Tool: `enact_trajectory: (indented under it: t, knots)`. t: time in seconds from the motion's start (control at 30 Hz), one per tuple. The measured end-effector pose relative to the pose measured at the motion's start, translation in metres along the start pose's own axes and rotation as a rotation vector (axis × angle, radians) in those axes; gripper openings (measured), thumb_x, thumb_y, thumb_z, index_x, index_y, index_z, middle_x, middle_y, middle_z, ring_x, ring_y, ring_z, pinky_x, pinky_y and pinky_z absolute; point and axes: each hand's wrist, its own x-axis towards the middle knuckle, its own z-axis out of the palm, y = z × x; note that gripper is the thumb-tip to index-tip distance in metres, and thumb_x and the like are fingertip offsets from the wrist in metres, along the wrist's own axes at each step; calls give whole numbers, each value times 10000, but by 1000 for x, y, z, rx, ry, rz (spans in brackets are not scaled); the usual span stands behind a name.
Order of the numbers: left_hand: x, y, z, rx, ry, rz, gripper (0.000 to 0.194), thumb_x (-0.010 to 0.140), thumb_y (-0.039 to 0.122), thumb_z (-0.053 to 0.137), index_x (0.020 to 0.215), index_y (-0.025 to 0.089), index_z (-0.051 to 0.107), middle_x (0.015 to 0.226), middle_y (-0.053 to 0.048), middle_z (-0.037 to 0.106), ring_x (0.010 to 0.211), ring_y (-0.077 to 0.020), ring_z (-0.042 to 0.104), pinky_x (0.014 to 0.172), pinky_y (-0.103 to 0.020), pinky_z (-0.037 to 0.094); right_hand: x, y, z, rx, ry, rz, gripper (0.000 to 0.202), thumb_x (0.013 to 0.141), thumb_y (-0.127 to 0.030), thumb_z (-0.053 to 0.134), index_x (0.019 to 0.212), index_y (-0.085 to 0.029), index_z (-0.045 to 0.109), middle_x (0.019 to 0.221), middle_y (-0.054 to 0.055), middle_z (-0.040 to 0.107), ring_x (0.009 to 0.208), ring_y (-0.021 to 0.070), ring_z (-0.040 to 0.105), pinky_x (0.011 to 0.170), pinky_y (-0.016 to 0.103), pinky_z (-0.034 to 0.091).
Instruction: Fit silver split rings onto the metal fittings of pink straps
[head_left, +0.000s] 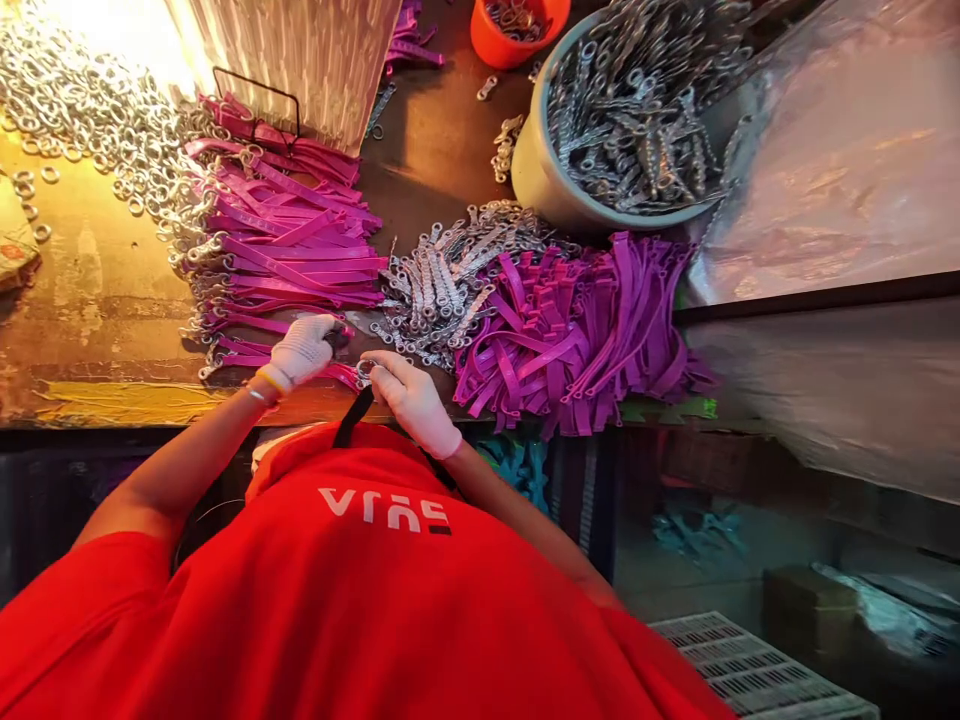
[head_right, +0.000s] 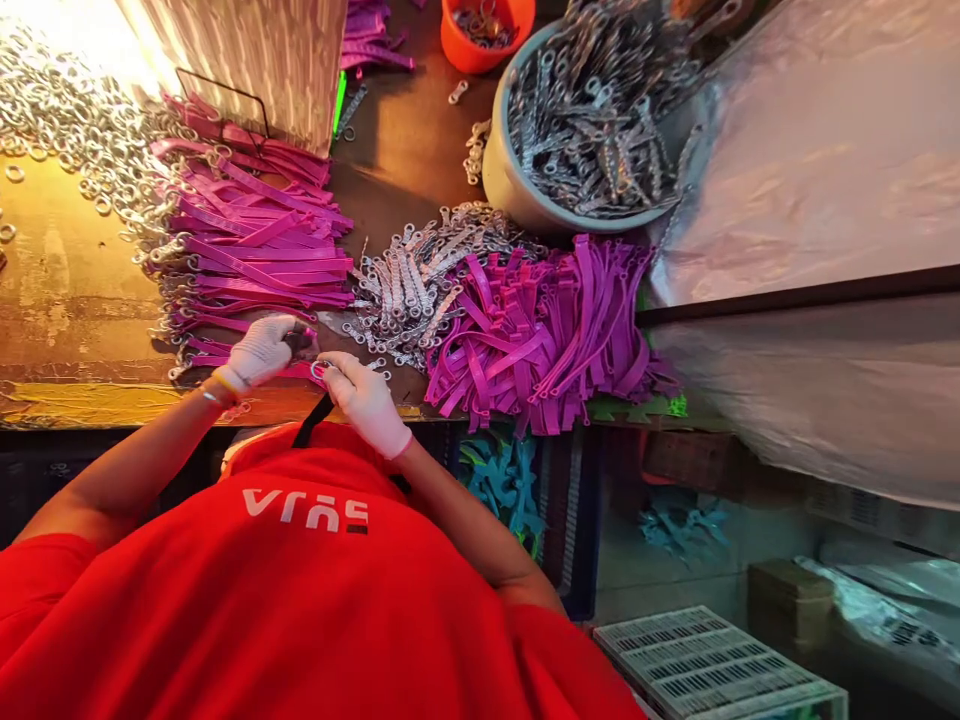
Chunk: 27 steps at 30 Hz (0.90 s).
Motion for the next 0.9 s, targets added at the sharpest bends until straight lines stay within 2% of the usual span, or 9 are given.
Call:
enact_trajectory:
  t: [0.1,0.2,0.33,0.47,0.6,0.7,0.77,0.83,0.9]
  knots:
    - [-44,-1,-16,-287,-79,-61,311,888,449,641,831,144,670,666,-37,580,520,-106,460,484,-210,341,8,0,8,-183,-56,-124,291,942,-372,483,1090,-208,673,913,21,680,811,166,602,756,282,459]
    - [-75,0,-19,-539,-70,-163,380,855,515,664,775,146,628,601,-20,544,455,-82,404,422,-198,290,14,-4,22,-414,-130,-218,280,961,-302,449,1121,-217,662,1079,49,712,979,198,640,887,297,455]
    - [-92,-8,-16,-528,-20,-201,336,843,476,681,784,150,625,596,-2,526,460,-79,408,419,-193,294,16,-13,36,-883,-181,-288,297,988,-261,420,1153,-198,659,1043,92,726,974,238,648,819,296,418]
    - [-96,-20,-13,-364,-69,-128,225,865,367,627,798,152,637,649,-16,573,522,-101,480,475,-202,342,14,-16,43,-1178,-250,-347,328,1012,-267,379,1121,-160,670,953,122,714,836,241,647,683,306,355]
    - [-95,-24,-4,-137,-75,1,154,792,263,659,704,140,632,661,-24,599,593,-116,495,544,-212,361,14,-9,46,-1204,-256,-322,322,1026,-283,395,1156,-159,661,1023,119,726,900,237,666,729,294,392]
    - [-96,-26,2,-284,-97,-59,231,832,354,633,796,129,667,690,-22,610,571,-108,479,531,-211,365,17,-8,42,-1100,-220,-280,317,1022,-241,402,1242,-156,614,1196,114,704,1068,223,655,861,276,431]
    - [-96,-28,4,-417,-89,-125,321,864,436,609,880,122,676,710,-19,611,543,-99,465,504,-209,364,20,-13,35,-1039,-282,-236,378,994,-262,471,1355,-169,530,1250,100,688,1098,221,656,875,276,452]
    - [-96,-30,5,-425,-65,-141,348,861,468,623,873,123,670,709,-16,606,543,-98,473,502,-208,372,23,-18,29,-1041,-391,-160,498,950,-329,556,1420,-196,459,1172,81,722,1024,240,691,805,286,476]
    - [-94,-31,6,-331,-64,-113,339,861,461,628,816,127,658,681,-13,600,557,-106,491,516,-211,382,26,-19,26,-1114,-447,-91,449,943,-379,557,1357,-212,508,1047,72,753,937,263,717,738,295,477]
